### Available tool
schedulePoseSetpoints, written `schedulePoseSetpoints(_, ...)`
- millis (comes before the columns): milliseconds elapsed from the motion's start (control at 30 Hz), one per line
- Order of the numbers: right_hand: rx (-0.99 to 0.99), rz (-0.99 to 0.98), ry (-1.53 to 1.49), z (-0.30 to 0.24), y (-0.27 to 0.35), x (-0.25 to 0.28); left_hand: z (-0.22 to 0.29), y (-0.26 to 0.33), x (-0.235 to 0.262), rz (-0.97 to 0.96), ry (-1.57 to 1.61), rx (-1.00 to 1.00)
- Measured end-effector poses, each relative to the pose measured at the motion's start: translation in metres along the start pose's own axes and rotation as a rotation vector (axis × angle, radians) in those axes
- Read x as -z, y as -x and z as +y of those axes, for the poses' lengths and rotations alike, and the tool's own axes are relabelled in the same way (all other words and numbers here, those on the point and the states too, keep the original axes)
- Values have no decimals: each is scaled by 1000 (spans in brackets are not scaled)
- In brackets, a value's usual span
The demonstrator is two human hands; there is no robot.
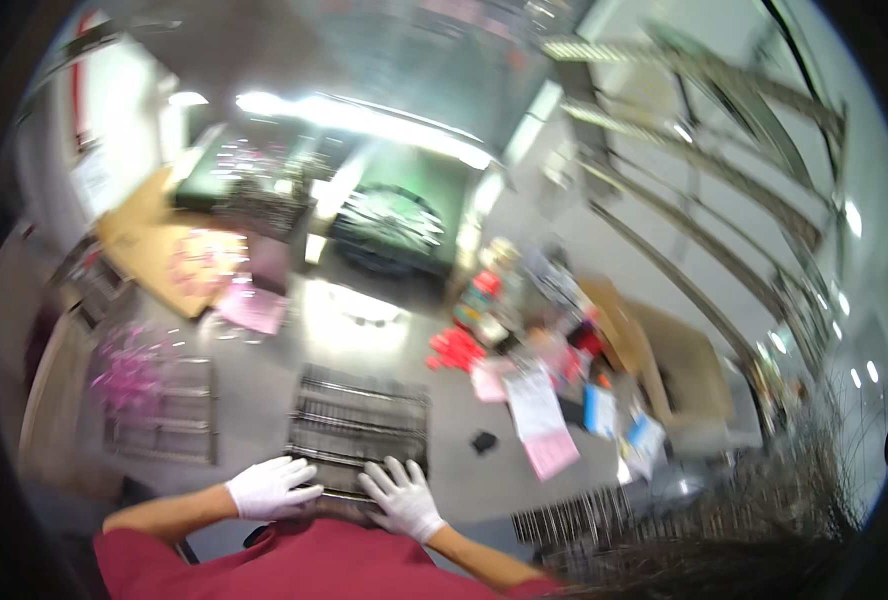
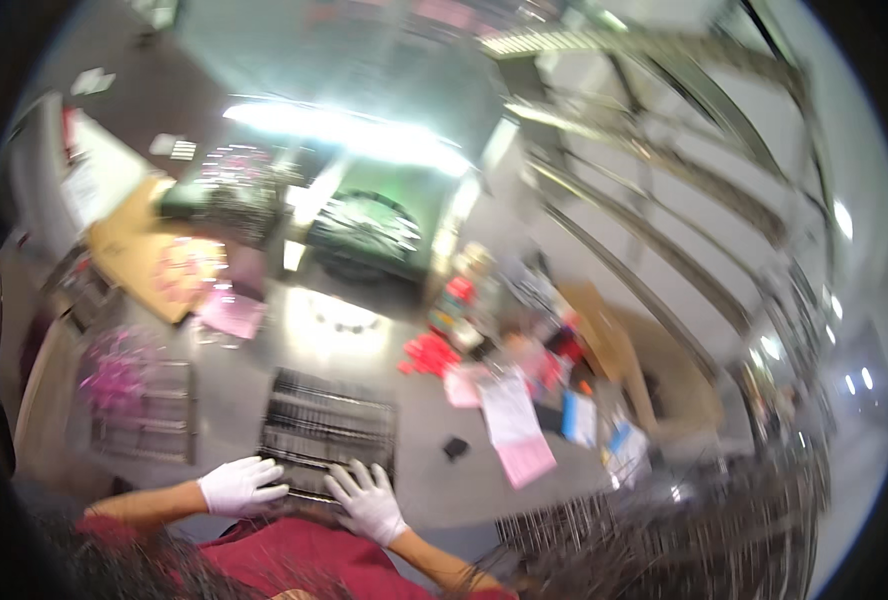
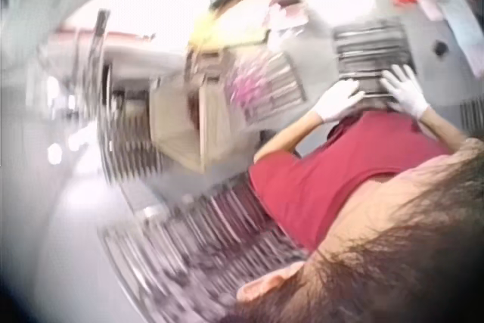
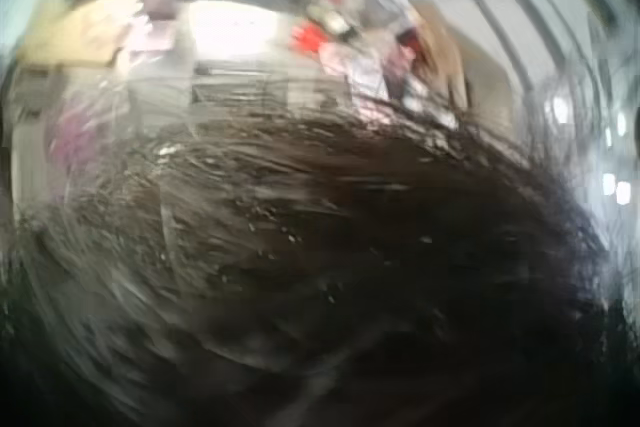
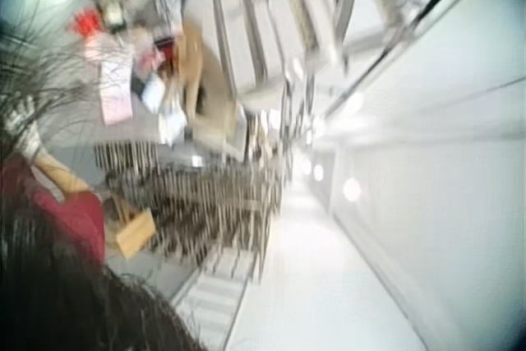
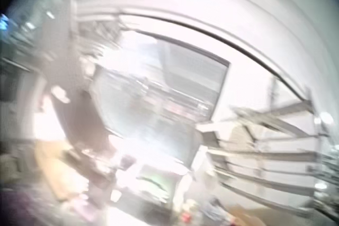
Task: The person assembles decorative items by inserting black and pink plastic pieces into metal racks on a workbench. They repeatedly pick up bundles of pieces, separate them, and place them into slots on the racks, then move the racks aside.
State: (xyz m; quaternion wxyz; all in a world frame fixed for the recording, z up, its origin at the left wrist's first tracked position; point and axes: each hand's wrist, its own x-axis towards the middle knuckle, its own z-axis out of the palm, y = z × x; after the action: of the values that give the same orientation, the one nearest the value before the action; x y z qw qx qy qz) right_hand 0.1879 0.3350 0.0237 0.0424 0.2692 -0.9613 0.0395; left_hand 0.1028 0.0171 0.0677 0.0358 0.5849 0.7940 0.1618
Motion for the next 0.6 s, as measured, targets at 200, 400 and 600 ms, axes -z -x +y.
schedulePoseSetpoints(200,-195,270,-175,28,104,-18,-120,-12,49,569,-307,337)
schedulePoseSetpoints(400,-387,383,-158,56,120,-161,-278,-108,136,1020,-36,1003)
schedulePoseSetpoints(600,-1066,270,-345,24,74,-135,-354,-178,184,794,-220,1304)
